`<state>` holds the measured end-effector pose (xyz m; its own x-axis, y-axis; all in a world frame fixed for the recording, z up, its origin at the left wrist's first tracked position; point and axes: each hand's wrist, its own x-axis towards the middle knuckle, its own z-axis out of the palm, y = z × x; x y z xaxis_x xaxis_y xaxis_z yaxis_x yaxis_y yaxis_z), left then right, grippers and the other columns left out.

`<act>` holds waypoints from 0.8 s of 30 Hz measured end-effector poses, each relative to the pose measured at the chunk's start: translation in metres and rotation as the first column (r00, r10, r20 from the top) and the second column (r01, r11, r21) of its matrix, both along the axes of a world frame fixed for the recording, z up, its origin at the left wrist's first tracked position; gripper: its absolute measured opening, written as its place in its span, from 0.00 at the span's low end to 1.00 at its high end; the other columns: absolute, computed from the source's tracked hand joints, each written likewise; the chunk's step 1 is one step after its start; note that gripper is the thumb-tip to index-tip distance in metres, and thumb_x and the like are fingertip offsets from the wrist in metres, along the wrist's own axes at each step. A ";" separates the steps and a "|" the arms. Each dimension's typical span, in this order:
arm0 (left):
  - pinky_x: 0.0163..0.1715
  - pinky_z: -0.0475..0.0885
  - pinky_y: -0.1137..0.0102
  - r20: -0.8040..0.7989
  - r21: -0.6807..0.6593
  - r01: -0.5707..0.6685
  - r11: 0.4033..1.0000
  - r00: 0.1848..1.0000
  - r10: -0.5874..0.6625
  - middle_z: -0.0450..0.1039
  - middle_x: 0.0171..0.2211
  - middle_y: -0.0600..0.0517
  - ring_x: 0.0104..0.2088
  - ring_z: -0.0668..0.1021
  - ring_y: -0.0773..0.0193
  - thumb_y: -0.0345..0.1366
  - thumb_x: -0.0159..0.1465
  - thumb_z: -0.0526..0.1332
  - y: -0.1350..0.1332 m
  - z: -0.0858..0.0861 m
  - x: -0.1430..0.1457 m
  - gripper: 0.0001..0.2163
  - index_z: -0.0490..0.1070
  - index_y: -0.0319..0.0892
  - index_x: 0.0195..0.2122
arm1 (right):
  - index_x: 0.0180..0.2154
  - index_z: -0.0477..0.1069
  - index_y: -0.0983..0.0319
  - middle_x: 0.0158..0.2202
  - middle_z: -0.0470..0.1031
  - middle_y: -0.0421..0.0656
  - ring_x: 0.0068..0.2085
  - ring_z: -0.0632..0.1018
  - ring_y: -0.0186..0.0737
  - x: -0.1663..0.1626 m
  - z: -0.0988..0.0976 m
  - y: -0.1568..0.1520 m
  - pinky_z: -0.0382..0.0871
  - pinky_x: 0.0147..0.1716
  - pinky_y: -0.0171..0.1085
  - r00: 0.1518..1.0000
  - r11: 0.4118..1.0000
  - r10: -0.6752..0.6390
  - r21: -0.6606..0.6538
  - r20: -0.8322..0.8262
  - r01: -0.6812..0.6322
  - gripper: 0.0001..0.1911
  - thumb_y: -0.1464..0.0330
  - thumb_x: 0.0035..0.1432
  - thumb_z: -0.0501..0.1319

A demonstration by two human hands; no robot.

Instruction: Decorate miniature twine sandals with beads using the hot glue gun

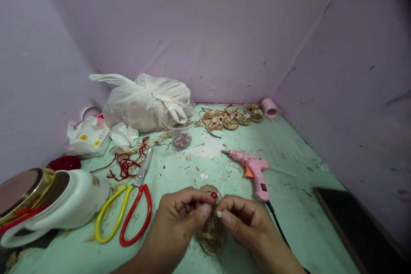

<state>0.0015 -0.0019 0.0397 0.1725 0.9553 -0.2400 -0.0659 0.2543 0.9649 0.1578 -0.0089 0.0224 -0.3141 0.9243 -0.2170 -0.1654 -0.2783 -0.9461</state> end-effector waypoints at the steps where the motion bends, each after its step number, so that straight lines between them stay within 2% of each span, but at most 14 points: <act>1: 0.24 0.63 0.76 -0.076 0.082 0.052 0.995 0.996 -0.046 0.69 0.22 0.53 0.24 0.69 0.70 0.33 0.53 0.62 0.001 0.001 -0.001 0.05 0.76 0.40 0.27 | 0.26 0.70 0.63 0.19 0.61 0.35 0.20 0.60 0.26 0.001 -0.001 0.000 0.56 0.20 0.27 0.999 0.997 -0.003 -0.078 -0.051 -0.001 0.11 0.61 0.49 0.63; 3: 0.24 0.64 0.75 -0.186 0.207 0.149 0.967 0.976 -0.111 0.70 0.23 0.51 0.24 0.70 0.68 0.32 0.54 0.61 0.001 0.003 -0.002 0.06 0.78 0.40 0.28 | 0.25 0.70 0.64 0.18 0.58 0.34 0.19 0.54 0.24 0.001 -0.003 -0.001 0.48 0.17 0.27 0.995 0.983 -0.008 -0.184 -0.100 -0.010 0.14 0.59 0.47 0.65; 5: 0.23 0.64 0.75 -0.227 0.291 0.206 0.934 0.964 -0.142 0.69 0.22 0.51 0.24 0.71 0.68 0.31 0.55 0.60 0.000 0.003 -0.001 0.07 0.78 0.41 0.29 | 0.24 0.70 0.65 0.17 0.57 0.34 0.19 0.52 0.24 0.000 -0.003 -0.002 0.44 0.17 0.28 0.992 0.973 0.008 -0.229 -0.124 -0.037 0.16 0.57 0.46 0.65; 10: 0.21 0.65 0.76 -0.218 0.516 0.160 0.841 0.975 -0.051 0.68 0.21 0.51 0.22 0.71 0.69 0.26 0.54 0.59 -0.004 -0.003 0.000 0.08 0.78 0.39 0.32 | 0.24 0.69 0.65 0.17 0.57 0.33 0.18 0.52 0.24 -0.002 -0.004 -0.005 0.42 0.17 0.29 0.985 0.966 0.012 -0.252 -0.172 -0.056 0.16 0.58 0.46 0.65; 12: 0.22 0.65 0.76 -0.235 0.538 0.163 0.827 0.971 -0.039 0.68 0.21 0.50 0.22 0.71 0.69 0.25 0.54 0.59 -0.003 -0.003 0.000 0.09 0.78 0.39 0.32 | 0.25 0.69 0.65 0.17 0.56 0.33 0.18 0.51 0.24 -0.003 -0.005 -0.005 0.41 0.17 0.29 0.984 0.964 -0.003 -0.263 -0.176 -0.044 0.16 0.57 0.47 0.65; 17: 0.22 0.65 0.77 -0.258 0.441 0.210 0.873 0.961 -0.101 0.69 0.20 0.50 0.22 0.72 0.69 0.28 0.56 0.58 0.001 0.001 -0.001 0.08 0.78 0.39 0.29 | 0.23 0.67 0.65 0.17 0.56 0.33 0.19 0.51 0.24 -0.004 -0.006 -0.005 0.41 0.17 0.29 0.986 0.965 0.006 -0.256 -0.167 -0.049 0.17 0.58 0.46 0.65; 20: 0.20 0.65 0.77 -0.278 0.433 0.161 0.887 0.960 -0.038 0.69 0.19 0.51 0.21 0.71 0.70 0.27 0.54 0.60 0.001 0.000 0.000 0.05 0.76 0.37 0.24 | 0.23 0.66 0.65 0.16 0.54 0.32 0.18 0.51 0.24 -0.005 -0.005 -0.004 0.41 0.17 0.29 0.985 0.965 -0.003 -0.261 -0.171 -0.042 0.17 0.57 0.46 0.65; 22: 0.20 0.65 0.78 -0.316 0.496 0.131 0.858 0.948 0.038 0.68 0.19 0.52 0.21 0.71 0.70 0.26 0.53 0.61 -0.002 -0.002 0.000 0.04 0.74 0.36 0.23 | 0.22 0.66 0.65 0.16 0.54 0.32 0.18 0.51 0.24 -0.006 -0.004 -0.004 0.41 0.17 0.29 0.982 0.966 -0.029 -0.256 -0.186 -0.020 0.18 0.57 0.46 0.65; 24: 0.19 0.65 0.78 -0.345 0.607 0.139 0.782 0.933 0.102 0.67 0.20 0.51 0.21 0.71 0.71 0.24 0.53 0.59 -0.004 -0.004 0.000 0.05 0.73 0.36 0.25 | 0.23 0.66 0.65 0.16 0.54 0.32 0.18 0.51 0.24 -0.007 -0.004 -0.005 0.41 0.17 0.29 0.979 0.968 -0.067 -0.250 -0.191 0.018 0.17 0.57 0.46 0.65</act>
